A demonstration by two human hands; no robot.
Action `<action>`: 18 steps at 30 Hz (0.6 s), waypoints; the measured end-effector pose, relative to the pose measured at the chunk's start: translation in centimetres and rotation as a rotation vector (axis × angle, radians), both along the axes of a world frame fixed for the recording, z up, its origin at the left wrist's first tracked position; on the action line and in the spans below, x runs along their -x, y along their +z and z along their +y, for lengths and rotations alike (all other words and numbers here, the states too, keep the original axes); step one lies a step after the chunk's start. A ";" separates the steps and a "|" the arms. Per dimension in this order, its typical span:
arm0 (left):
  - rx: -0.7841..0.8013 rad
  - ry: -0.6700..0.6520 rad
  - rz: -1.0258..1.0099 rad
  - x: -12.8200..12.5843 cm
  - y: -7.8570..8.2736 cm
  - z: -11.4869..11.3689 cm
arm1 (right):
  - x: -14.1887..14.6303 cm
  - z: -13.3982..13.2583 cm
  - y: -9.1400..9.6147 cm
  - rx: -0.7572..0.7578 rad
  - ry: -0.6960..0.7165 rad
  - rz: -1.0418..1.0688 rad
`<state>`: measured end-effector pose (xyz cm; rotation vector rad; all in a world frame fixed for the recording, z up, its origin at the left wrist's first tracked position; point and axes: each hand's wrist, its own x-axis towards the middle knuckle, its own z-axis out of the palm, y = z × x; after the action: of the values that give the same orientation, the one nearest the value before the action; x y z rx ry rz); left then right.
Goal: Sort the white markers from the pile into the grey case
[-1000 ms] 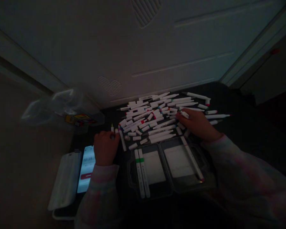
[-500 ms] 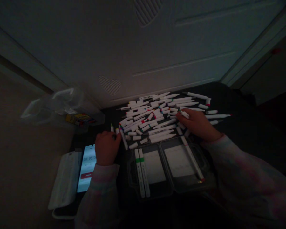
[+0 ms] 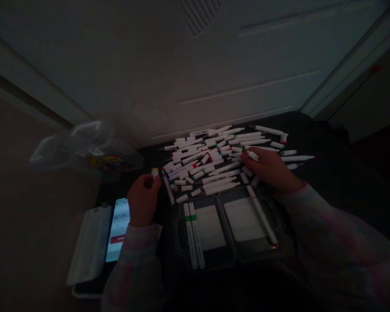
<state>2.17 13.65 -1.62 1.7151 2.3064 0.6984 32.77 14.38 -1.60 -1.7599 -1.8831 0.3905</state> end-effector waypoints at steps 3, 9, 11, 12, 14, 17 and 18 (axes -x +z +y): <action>-0.054 0.020 -0.135 -0.2 0.2 -0.1 | -0.1 0.0 0.0 0.000 -0.002 0.004; -0.114 0.065 -0.549 -0.6 0.4 -0.4 | 0.0 -0.1 0.1 0.014 0.002 0.006; -0.091 0.079 -0.753 -0.7 0.5 -0.4 | 0.0 -0.1 0.1 0.019 -0.009 -0.005; -0.086 0.080 -0.857 -0.7 0.6 -0.3 | 0.1 -0.1 0.2 0.020 -0.009 -0.006; -0.070 0.061 -1.064 -0.7 0.9 -0.3 | 0.0 0.0 0.1 0.020 -0.008 -0.008; -0.022 -0.007 -1.313 -0.6 1.4 -0.3 | 0.0 0.0 0.0 0.030 -0.010 -0.012; -0.003 -0.025 -1.363 -0.5 1.6 -0.4 | 0.0 0.0 0.0 0.029 -0.012 -0.018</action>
<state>2.72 13.29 -0.06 0.7282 1.2672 1.2867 32.79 14.37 -1.60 -1.7983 -1.8870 0.4006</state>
